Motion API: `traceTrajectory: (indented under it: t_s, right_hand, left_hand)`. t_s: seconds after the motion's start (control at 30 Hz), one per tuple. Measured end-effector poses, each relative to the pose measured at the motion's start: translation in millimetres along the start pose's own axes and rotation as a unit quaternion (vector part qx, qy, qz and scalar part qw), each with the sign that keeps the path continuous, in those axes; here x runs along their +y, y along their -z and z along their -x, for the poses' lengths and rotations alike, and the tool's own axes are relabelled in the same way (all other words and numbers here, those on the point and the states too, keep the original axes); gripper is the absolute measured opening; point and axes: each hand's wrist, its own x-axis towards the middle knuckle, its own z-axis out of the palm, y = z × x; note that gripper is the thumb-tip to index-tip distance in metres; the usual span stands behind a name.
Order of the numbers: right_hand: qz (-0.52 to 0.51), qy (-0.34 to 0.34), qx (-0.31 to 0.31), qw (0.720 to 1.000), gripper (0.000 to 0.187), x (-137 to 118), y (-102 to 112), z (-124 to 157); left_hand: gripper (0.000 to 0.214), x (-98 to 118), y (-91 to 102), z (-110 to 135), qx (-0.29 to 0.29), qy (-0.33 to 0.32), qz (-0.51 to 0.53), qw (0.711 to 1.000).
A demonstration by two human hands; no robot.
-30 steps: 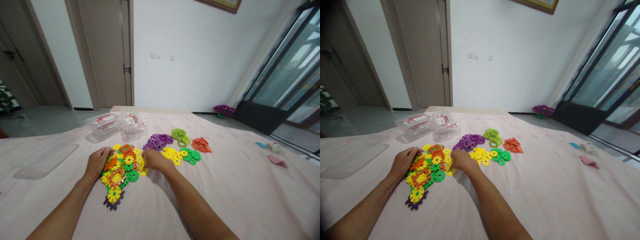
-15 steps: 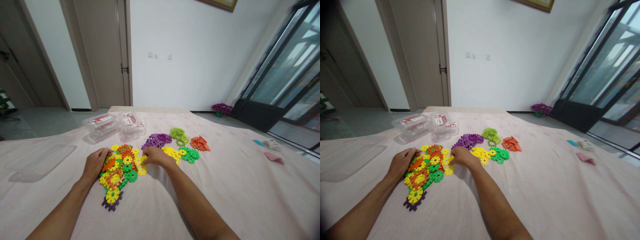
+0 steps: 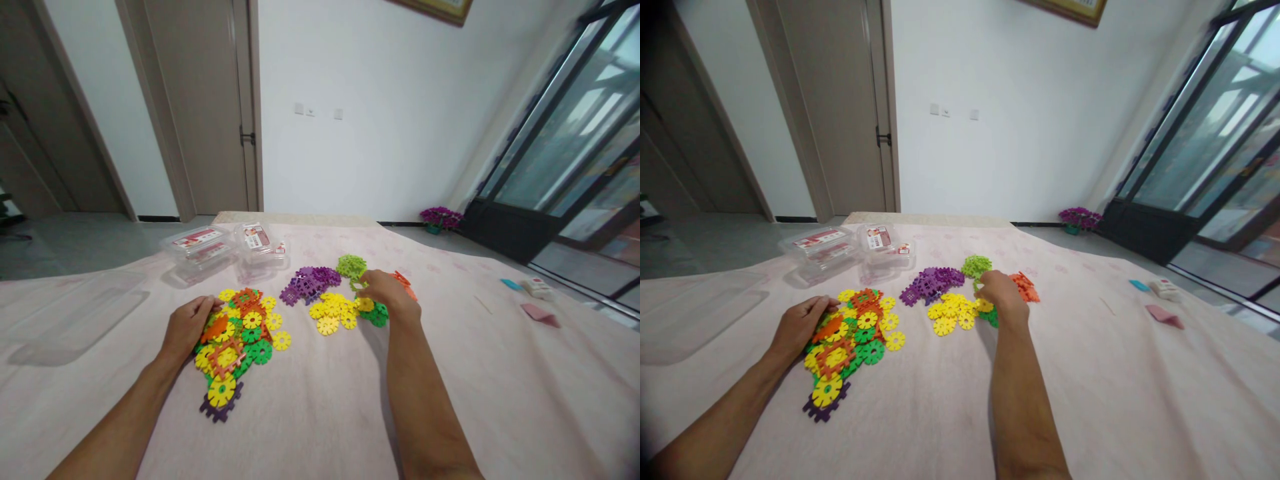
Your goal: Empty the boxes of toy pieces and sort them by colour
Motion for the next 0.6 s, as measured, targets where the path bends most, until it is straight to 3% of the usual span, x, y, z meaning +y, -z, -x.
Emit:
traceTrajectory:
  t_s: [0.07, 0.13, 0.23, 0.37, 0.5, 0.6]
  right_hand:
    - [-0.009, 0.021, 0.042, 0.999, 0.035, -5, 1, -1]
    - [-0.044, 0.083, 0.038, 0.995, 0.028, -21, -1, -1]
    - [-0.130, 0.211, -0.035, 0.968, 0.020, -60, -10, 4]
    - [-0.181, 0.323, -0.111, 0.922, 0.020, -113, -30, 20]
    - [-0.149, 0.356, -0.139, 0.912, 0.030, -145, -43, 38]
    - [-0.126, 0.359, -0.122, 0.917, 0.038, -157, -51, 48]
  left_hand:
    - [0.051, -1, 0.1, 0, 0.001, 0.005, 0.010, 1.000]
    - [0.051, -1, 0.5, 0, 0.007, 0.014, 0.025, 1.000]
    - [0.051, 0, 1.2, 0, 0.017, 0.026, 0.046, 0.998]
    - [0.049, 1, 1.7, 1, 0.026, 0.032, 0.054, 0.998]
    - [0.048, 3, 1.7, 1, 0.035, 0.031, 0.065, 0.997]
    - [0.047, 5, 1.4, 2, 0.040, 0.033, 0.075, 0.996]
